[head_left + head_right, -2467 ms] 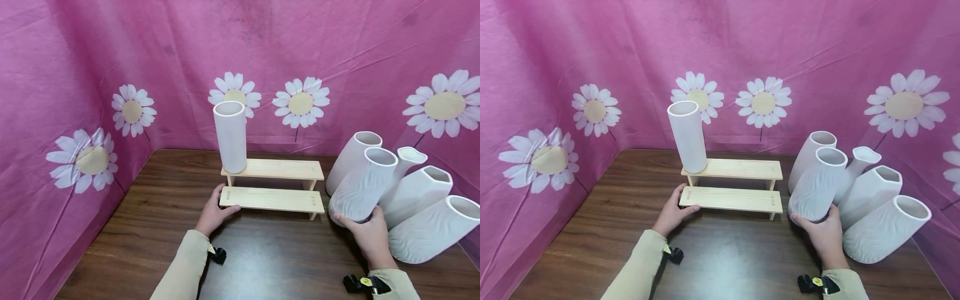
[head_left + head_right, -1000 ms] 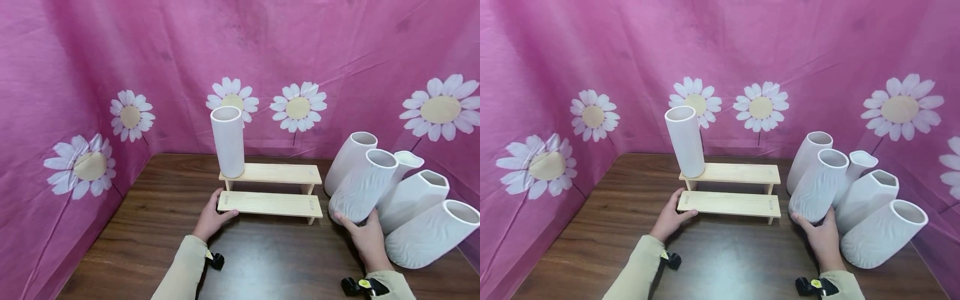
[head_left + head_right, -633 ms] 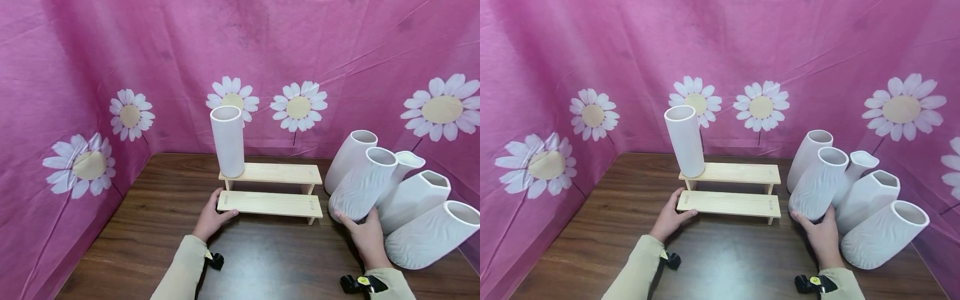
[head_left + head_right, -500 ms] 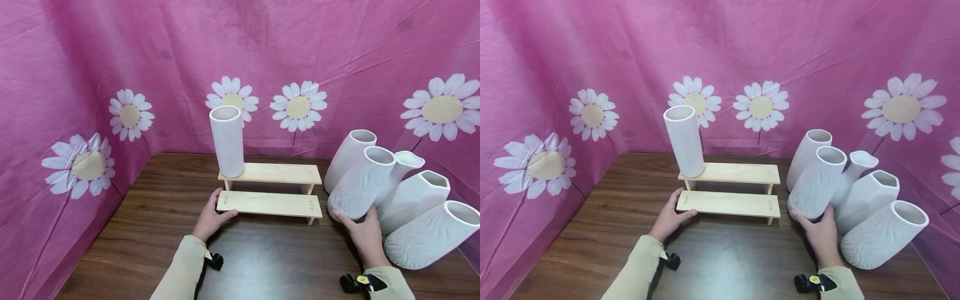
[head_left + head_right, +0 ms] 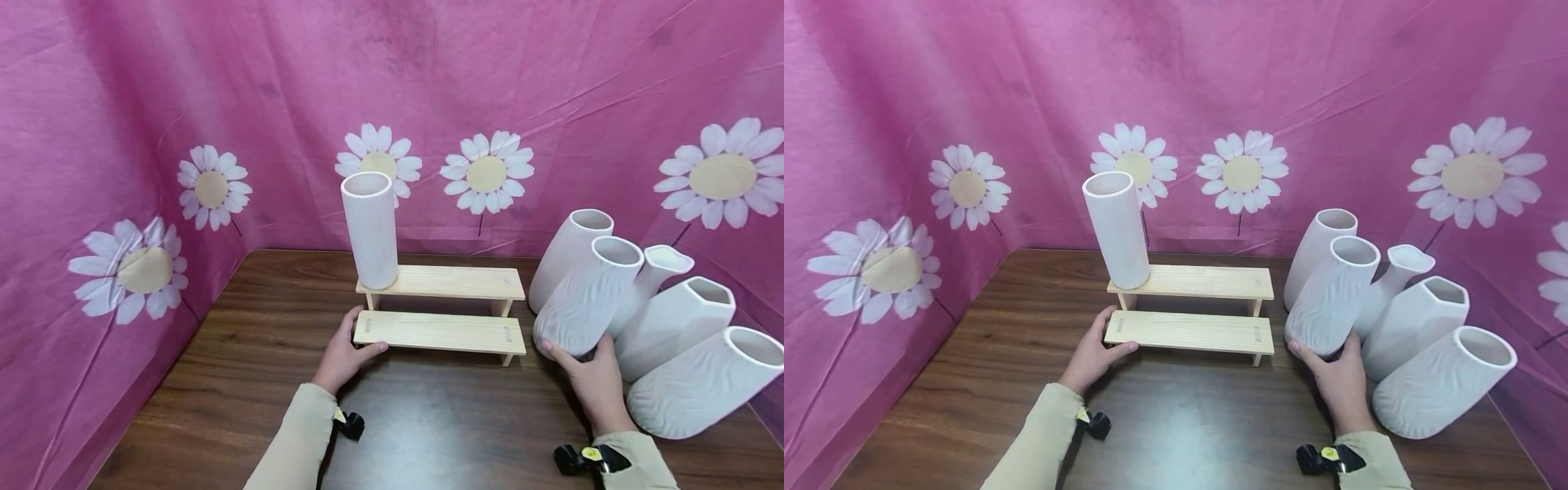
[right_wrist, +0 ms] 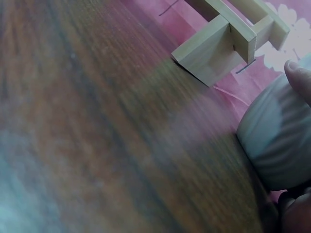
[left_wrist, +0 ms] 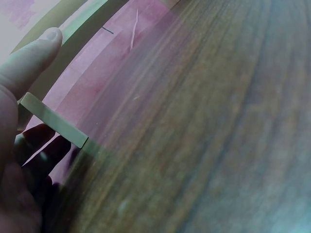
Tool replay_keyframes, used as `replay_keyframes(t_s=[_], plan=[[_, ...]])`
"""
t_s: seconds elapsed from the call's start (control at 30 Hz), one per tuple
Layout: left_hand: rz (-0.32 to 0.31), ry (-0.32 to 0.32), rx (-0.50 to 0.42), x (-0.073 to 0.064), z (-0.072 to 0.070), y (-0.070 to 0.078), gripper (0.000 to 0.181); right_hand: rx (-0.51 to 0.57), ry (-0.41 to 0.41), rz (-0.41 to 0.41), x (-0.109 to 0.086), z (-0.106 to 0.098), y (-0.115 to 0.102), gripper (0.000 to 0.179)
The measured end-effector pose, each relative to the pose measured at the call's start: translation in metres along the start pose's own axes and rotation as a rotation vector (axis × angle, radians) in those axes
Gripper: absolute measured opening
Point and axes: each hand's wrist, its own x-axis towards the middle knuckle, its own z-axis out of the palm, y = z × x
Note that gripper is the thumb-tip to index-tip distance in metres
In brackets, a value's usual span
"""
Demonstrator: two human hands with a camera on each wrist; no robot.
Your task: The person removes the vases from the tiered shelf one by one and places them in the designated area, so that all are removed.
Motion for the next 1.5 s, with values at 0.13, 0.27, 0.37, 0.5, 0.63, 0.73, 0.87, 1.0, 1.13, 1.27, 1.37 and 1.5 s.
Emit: replay_keyframes(t_s=[0.13, 0.27, 0.37, 0.5, 0.63, 0.73, 0.87, 1.0, 1.13, 1.27, 1.37, 1.5], plan=[[0.01, 0.001, -0.005, 0.0, 0.0, -0.001, 0.099, 0.008, -0.002, 0.007, -0.001, 0.0, 0.0, 0.092], [0.022, 0.002, -0.007, 0.001, 0.0, -0.003, 0.099, 0.043, -0.013, 0.01, -0.002, 0.001, 0.0, 0.09], [0.027, 0.005, 0.001, 0.001, 0.001, -0.004, 0.098, 0.151, -0.006, -0.016, -0.001, 0.001, -0.002, 0.084], [0.03, 0.01, 0.017, 0.001, 0.001, -0.004, 0.098, 0.356, 0.021, -0.074, 0.0, -0.001, -0.011, 0.083], [0.045, 0.01, 0.002, 0.002, 0.002, -0.003, 0.098, 0.384, 0.056, -0.11, 0.0, -0.005, -0.022, 0.089], [0.045, 0.013, -0.009, 0.001, 0.002, -0.003, 0.098, 0.381, 0.077, -0.126, -0.001, -0.008, -0.028, 0.092], [0.044, 0.015, -0.012, 0.001, 0.002, -0.004, 0.097, 0.45, 0.107, -0.157, -0.006, -0.01, -0.039, 0.091], [0.043, 0.011, -0.02, 0.001, 0.002, -0.005, 0.097, 0.534, 0.145, -0.196, -0.013, -0.012, -0.054, 0.087], [0.038, 0.012, -0.021, 0.001, 0.001, -0.005, 0.097, 0.611, 0.194, -0.197, -0.02, -0.015, -0.07, 0.08], [0.034, 0.013, -0.015, 0.001, 0.001, -0.004, 0.097, 0.672, 0.223, -0.187, -0.026, -0.019, -0.083, 0.074], [0.03, 0.012, -0.011, 0.001, 0.001, -0.004, 0.098, 0.695, 0.243, -0.189, -0.029, -0.023, -0.09, 0.067], [0.023, 0.006, -0.003, 0.001, 0.002, -0.003, 0.098, 0.76, 0.28, -0.213, -0.033, -0.025, -0.095, 0.059]])
